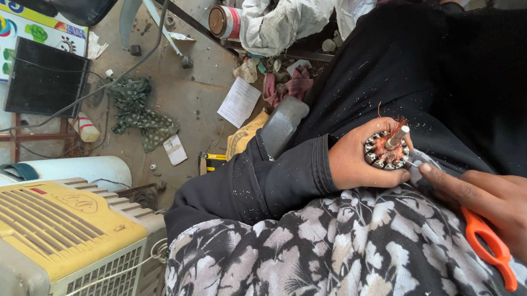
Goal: The person holds a cylindrical motor armature in their left hand and uses orange-handled scissors in their right hand to trim the protruding copper wires. The person repeatedly rotates the armature to access different sections and snips the wires flush with the surface.
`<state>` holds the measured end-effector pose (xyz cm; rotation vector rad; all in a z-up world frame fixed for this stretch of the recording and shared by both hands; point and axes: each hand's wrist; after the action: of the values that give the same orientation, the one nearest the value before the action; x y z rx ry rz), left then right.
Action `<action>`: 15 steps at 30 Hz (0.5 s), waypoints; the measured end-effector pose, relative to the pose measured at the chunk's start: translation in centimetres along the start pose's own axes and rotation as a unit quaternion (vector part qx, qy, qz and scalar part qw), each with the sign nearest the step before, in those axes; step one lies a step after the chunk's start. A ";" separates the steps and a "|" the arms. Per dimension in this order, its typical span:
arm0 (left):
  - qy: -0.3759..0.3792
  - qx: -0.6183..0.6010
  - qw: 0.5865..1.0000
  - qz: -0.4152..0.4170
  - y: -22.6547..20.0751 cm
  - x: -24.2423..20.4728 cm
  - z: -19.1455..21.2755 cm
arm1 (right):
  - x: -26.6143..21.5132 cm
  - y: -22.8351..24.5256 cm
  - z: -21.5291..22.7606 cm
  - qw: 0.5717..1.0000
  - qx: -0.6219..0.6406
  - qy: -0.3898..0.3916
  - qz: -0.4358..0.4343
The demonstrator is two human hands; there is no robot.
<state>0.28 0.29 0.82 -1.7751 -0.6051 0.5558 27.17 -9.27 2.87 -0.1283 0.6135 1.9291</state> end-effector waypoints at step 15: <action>-0.003 -0.031 0.999 0.010 0.1 0.0 0.1 | 0.1 -0.2 0.0 1.000 0.009 -0.006 -0.001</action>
<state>0.23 0.34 0.74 -1.8396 -0.6147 0.5630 27.34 -9.15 2.75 -0.1057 0.6219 1.9214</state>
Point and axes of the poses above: each hand's wrist, its own x-axis towards the middle knuckle, its own z-axis out of the back of the hand, y = z × x, and after that the axes turned 3 degrees about -x, right-handed
